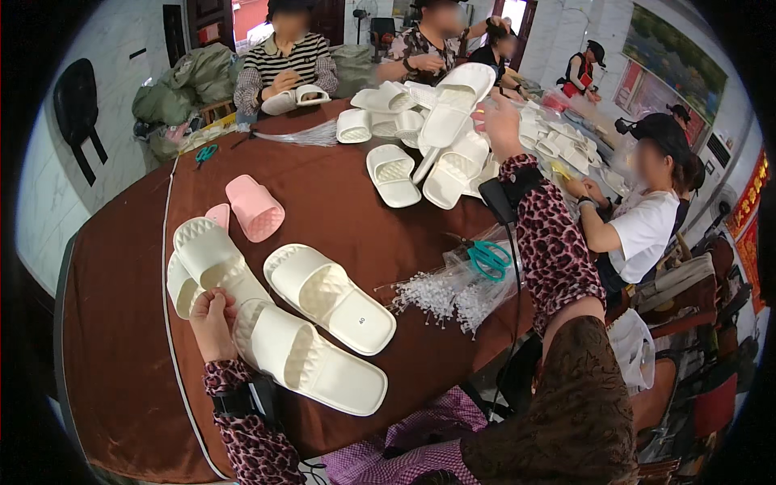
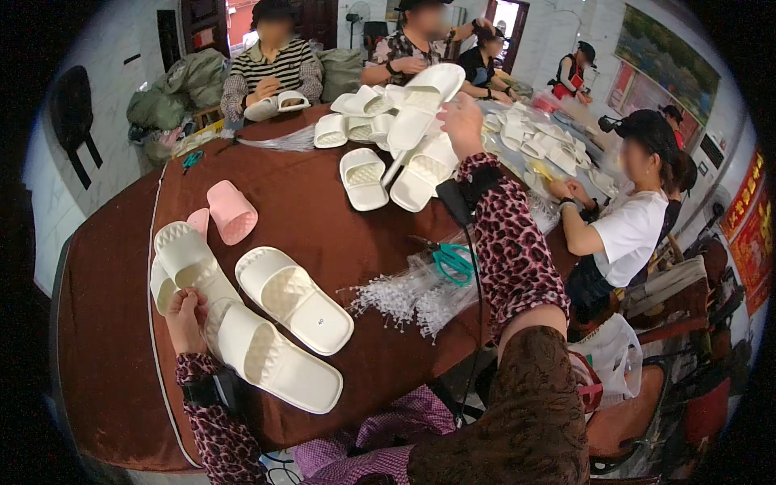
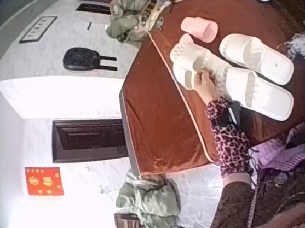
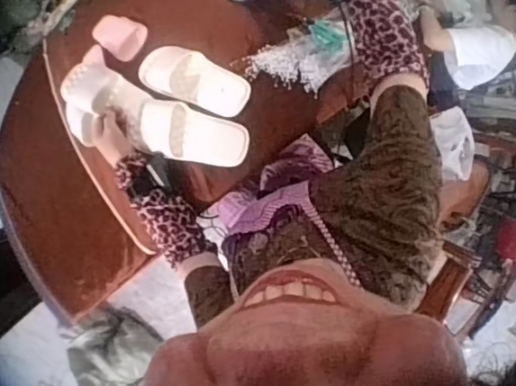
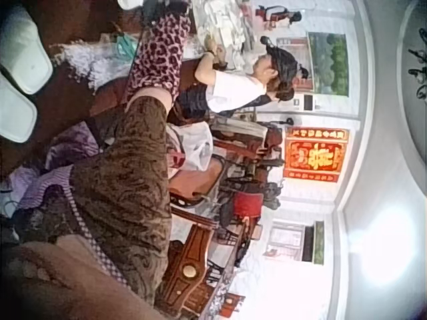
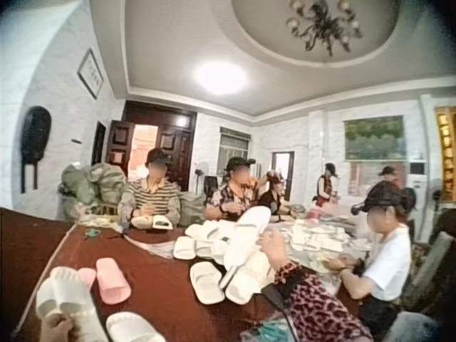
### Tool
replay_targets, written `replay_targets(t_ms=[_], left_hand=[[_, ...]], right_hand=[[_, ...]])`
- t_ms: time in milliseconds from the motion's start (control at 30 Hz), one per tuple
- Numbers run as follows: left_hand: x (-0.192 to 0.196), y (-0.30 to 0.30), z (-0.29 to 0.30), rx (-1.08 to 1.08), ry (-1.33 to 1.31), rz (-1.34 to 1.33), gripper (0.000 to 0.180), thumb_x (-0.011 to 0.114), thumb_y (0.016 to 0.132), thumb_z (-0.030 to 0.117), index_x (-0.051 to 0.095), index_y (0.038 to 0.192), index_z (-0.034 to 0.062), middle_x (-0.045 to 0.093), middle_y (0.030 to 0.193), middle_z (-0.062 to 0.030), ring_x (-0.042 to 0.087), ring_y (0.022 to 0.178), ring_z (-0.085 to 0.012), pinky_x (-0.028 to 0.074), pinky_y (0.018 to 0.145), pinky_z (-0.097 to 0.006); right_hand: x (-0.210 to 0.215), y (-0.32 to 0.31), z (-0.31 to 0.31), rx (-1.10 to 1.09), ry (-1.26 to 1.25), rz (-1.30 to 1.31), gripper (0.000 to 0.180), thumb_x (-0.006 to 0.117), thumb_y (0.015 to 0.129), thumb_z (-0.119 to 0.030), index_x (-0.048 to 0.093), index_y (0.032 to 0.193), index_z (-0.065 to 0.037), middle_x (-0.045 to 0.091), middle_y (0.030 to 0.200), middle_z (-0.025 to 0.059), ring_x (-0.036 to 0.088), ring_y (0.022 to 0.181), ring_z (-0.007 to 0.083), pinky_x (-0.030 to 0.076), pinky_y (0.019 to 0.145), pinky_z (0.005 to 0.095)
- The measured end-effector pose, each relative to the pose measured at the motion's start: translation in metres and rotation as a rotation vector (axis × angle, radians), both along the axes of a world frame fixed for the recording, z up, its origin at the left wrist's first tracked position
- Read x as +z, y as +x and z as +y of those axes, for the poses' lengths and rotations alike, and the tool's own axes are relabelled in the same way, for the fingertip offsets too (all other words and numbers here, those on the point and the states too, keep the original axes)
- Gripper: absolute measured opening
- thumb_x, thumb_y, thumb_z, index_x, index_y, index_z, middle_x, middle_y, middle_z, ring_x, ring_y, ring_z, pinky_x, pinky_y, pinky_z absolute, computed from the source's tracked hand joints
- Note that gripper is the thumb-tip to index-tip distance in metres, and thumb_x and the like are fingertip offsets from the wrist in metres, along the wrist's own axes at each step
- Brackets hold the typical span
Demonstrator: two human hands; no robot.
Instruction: The worker is pairing white slippers together using plastic ties, trimming the excess with scissors, and then packing them into clear plastic bags.
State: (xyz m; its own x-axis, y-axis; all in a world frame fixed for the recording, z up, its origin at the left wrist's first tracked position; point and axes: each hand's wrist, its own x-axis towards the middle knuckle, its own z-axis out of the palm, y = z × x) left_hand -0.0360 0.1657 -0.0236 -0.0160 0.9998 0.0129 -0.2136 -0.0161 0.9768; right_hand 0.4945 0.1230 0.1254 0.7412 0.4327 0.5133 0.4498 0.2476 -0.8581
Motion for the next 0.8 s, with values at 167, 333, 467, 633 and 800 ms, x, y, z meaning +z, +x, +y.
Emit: replay_targets(t_ms=[167,333,467,633,800], left_hand=[[0.0,-0.003,0.001,0.018,0.019,0.025,0.009,0.053,0.091,0.01,0.06,0.092,0.0039,0.059,0.074,-0.001,0.05,0.057,-0.0059,0.041,0.052,-0.018],[-0.001,-0.004,0.001,0.024,0.004,0.036,0.01,0.053,0.091,0.01,0.06,0.093,0.0037,0.059,0.075,-0.001,0.05,0.057,-0.0057,0.041,0.053,-0.018],[-0.001,-0.005,-0.001,0.014,0.009,0.058,0.01,0.054,0.091,0.011,0.06,0.094,0.0041,0.059,0.075,-0.0009,0.05,0.057,-0.0057,0.041,0.053,-0.018],[-0.006,-0.001,0.004,0.0,-0.016,0.021,0.009,0.054,0.091,0.012,0.06,0.093,0.0047,0.06,0.075,-0.001,0.05,0.057,-0.0057,0.04,0.053,-0.018],[-0.004,-0.007,0.002,0.035,0.015,0.017,0.008,0.055,0.091,0.012,0.06,0.092,0.0057,0.059,0.075,-0.0004,0.05,0.058,-0.0054,0.04,0.053,-0.018]], right_hand=[[-0.03,0.023,0.0,-0.066,-0.206,-0.211,0.032,0.056,0.081,-0.013,0.058,0.108,0.004,0.066,0.088,0.0182,0.066,0.077,0.0237,0.051,0.067,0.0321],[-0.067,0.021,-0.006,-0.054,-0.408,-0.51,0.029,0.059,0.077,-0.014,0.065,0.099,0.005,0.065,0.094,0.0247,0.064,0.09,0.0354,0.05,0.08,0.038],[-0.078,0.019,-0.022,-0.023,-0.495,-0.614,0.027,0.058,0.078,-0.013,0.065,0.098,0.004,0.065,0.094,0.0235,0.063,0.091,0.0353,0.049,0.082,0.0384],[-0.071,-0.003,-0.046,0.059,-0.515,-0.744,0.024,0.057,0.08,-0.013,0.065,0.096,0.002,0.066,0.092,0.0213,0.063,0.088,0.0348,0.049,0.081,0.0385],[-0.063,-0.105,-0.067,0.698,-0.599,-0.775,0.028,0.058,0.083,-0.022,0.063,0.099,0.0,0.066,0.092,0.02,0.063,0.087,0.0338,0.05,0.078,0.0393]])
